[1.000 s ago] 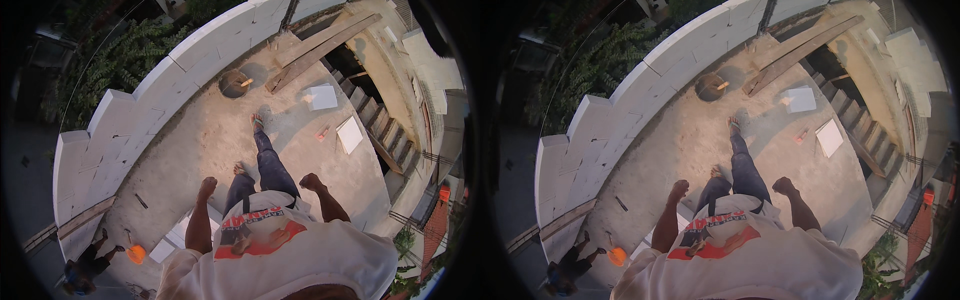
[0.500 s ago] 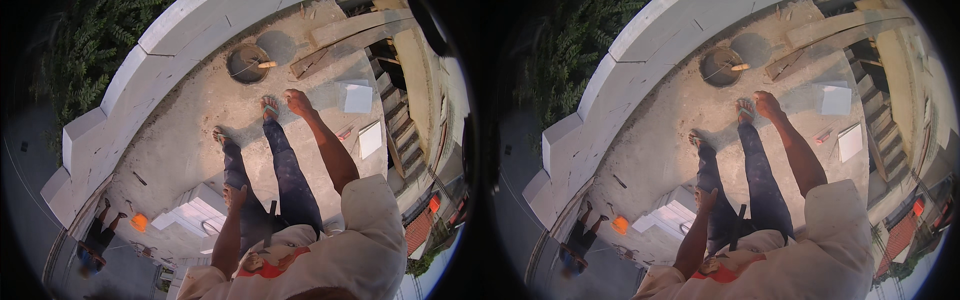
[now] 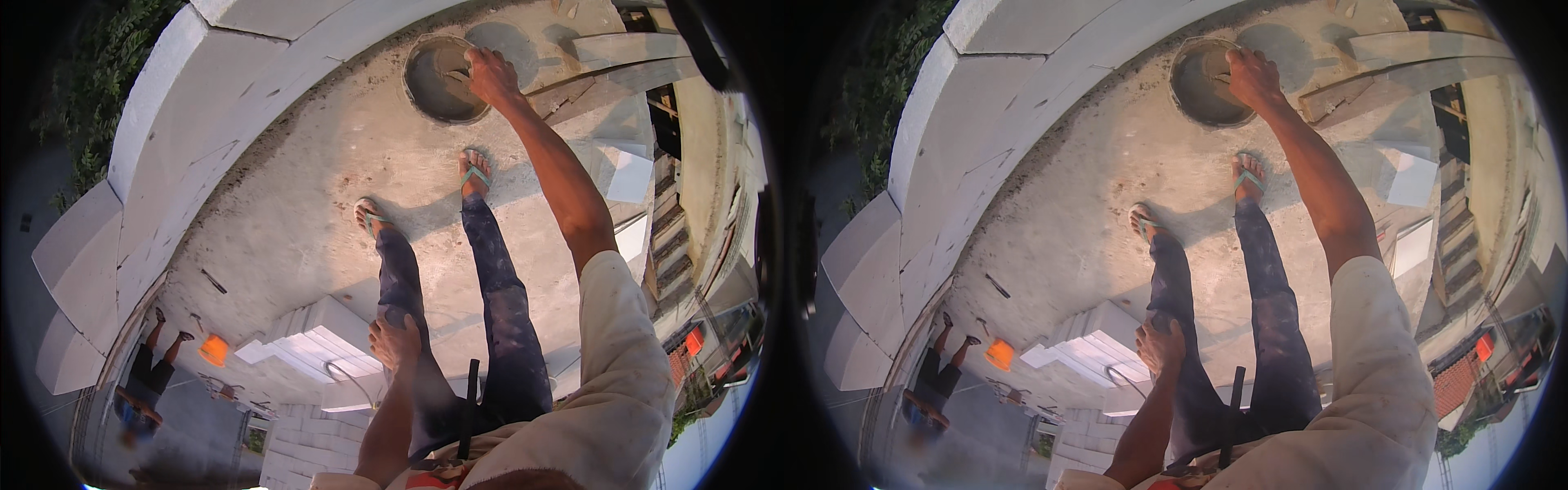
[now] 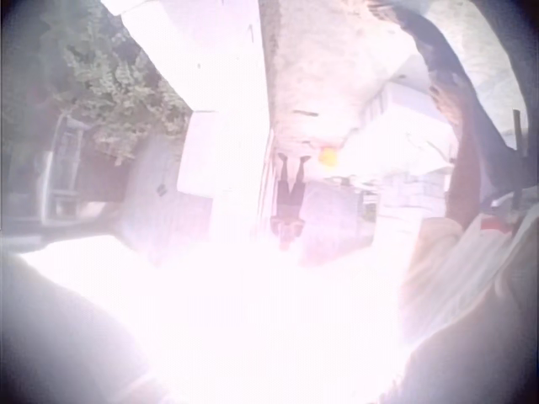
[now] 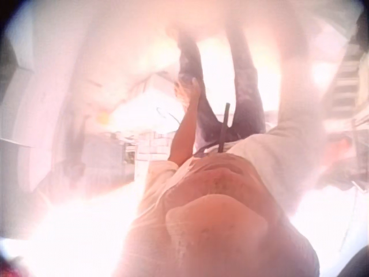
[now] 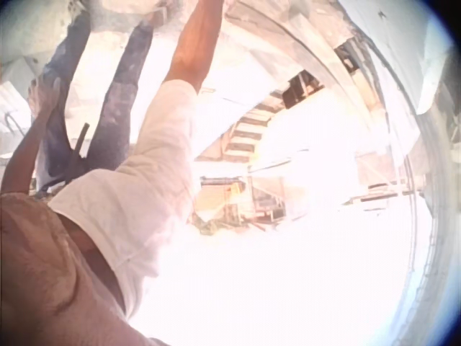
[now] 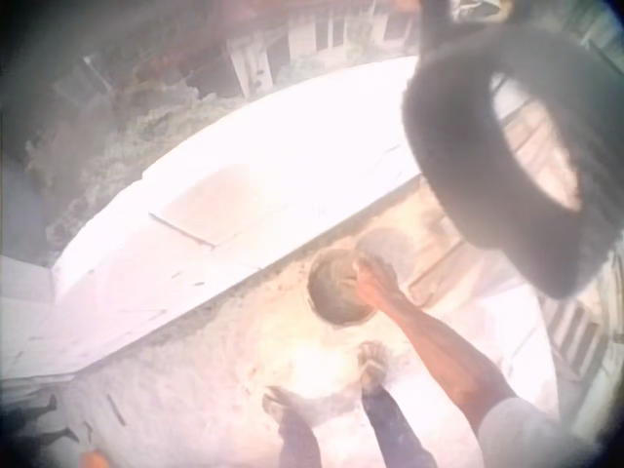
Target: The person applies mortar to a low wall using a trowel and places white rectangular tiles onto the surface. They use a string line to align the tiles and tap them into place, repeating the process along the wall.
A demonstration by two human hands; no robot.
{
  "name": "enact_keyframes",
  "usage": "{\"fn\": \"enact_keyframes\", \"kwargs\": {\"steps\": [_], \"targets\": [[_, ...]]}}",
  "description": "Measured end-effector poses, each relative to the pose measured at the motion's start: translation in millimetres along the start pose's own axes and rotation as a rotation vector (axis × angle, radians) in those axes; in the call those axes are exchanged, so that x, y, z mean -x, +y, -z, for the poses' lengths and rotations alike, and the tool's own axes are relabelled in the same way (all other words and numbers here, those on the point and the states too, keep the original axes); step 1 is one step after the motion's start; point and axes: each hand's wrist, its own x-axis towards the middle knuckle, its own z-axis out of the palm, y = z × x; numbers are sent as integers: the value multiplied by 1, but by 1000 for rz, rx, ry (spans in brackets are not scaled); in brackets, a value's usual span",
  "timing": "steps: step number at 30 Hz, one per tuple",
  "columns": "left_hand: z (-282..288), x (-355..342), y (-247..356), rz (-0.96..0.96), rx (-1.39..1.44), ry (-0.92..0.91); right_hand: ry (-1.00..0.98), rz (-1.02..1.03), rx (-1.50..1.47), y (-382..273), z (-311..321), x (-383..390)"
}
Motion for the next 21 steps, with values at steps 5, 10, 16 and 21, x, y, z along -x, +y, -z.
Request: {"fn": "enact_keyframes", "kwargs": {"steps": [5, 10, 16, 21], "targets": [[12, -10, 0, -2, 26, -45, -152, -390, 218, 22, -57, 12], [13, -17, -11, -20, 35, -39, -437, -143, 189, 4, -69, -5], [8, -19, -16, -39, 48, -53, -429, -123, 223, -13, -32, 19], [19, -14, -3, -24, 83, -61, -87, -161, 176, 5, 3, 127]]}}
